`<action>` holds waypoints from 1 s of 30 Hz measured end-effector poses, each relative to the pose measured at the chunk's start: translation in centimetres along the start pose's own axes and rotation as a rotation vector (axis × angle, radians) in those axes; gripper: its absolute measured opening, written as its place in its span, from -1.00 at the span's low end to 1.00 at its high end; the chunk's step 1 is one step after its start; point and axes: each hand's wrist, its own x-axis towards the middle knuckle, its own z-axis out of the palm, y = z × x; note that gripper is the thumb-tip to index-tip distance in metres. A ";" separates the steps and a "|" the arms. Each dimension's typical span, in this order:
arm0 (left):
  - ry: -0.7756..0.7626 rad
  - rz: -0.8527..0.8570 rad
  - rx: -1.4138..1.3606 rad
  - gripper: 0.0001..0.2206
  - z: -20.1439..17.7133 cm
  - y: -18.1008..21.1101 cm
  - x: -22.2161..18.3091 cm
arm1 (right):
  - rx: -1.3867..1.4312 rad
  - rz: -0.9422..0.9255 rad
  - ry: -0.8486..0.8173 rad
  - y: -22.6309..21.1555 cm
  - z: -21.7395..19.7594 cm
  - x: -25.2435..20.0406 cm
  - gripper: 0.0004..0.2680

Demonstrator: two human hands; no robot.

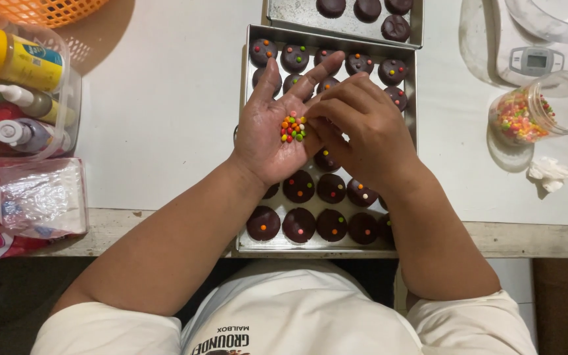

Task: Decorating chocolate-coated dough balls with small colorful sprinkles by hand

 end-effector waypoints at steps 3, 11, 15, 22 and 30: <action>-0.051 0.018 -0.041 -0.32 -0.3 0.1 0.2 | -0.005 0.033 0.050 0.1 -1.2 -0.3 -0.91; 0.141 0.086 -0.064 -0.27 2.8 1.3 -0.1 | -0.066 0.121 -0.071 -1.5 -5.7 -2.5 -0.91; 0.169 0.108 -0.041 -0.28 3.0 1.3 -0.1 | -0.047 0.183 -0.231 -1.1 -3.8 -5.0 -0.96; 0.136 0.102 -0.018 -0.28 2.6 1.3 -0.3 | -0.114 0.177 -0.322 -1.4 -0.3 -7.8 -0.93; 0.141 0.098 -0.032 -0.29 3.0 1.4 -0.3 | -0.233 0.109 -0.348 -1.8 0.1 -7.6 -0.97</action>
